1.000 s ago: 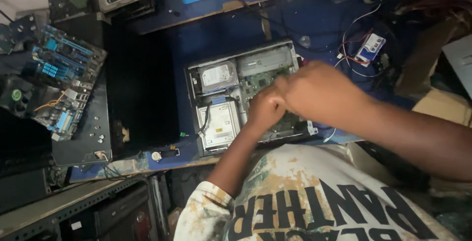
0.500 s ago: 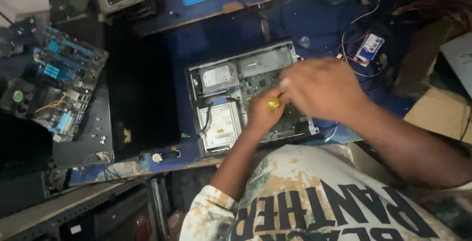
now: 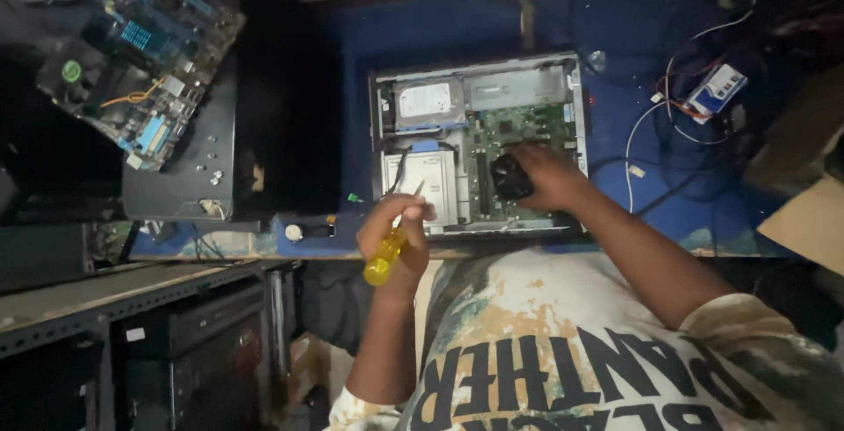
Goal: The person uses a yellow screwdriver to loosen and remove screws from the motherboard area inside an open desktop computer case. After removing several screws, the person lifts out a green RAM module from the motherboard.
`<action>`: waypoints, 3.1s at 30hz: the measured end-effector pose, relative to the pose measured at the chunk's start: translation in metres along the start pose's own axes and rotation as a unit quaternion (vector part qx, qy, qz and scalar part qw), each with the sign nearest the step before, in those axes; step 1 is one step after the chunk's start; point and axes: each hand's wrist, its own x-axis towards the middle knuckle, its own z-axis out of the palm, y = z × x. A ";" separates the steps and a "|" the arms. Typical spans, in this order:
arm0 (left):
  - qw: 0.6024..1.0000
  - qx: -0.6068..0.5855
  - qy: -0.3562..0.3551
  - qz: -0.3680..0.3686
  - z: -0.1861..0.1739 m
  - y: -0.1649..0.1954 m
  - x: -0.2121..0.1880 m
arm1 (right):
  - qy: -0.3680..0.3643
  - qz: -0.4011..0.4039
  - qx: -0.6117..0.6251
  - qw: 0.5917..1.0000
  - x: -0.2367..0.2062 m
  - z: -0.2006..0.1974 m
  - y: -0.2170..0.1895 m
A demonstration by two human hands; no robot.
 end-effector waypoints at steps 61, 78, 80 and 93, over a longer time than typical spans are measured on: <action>0.869 -0.075 -0.476 0.112 0.126 -0.081 0.003 | 0.295 0.060 0.165 0.939 -0.111 -0.071 -0.100; 0.856 -0.047 -0.505 0.101 0.123 -0.082 0.003 | 0.265 -0.030 0.245 0.932 -0.078 -0.062 -0.098; 0.863 -0.034 -0.492 0.109 0.122 -0.087 0.001 | 0.242 -0.019 0.016 0.970 -0.086 -0.085 -0.105; 0.873 -0.027 -0.478 0.090 0.132 -0.097 -0.004 | -0.051 0.052 -0.309 0.948 -0.089 -0.155 -0.172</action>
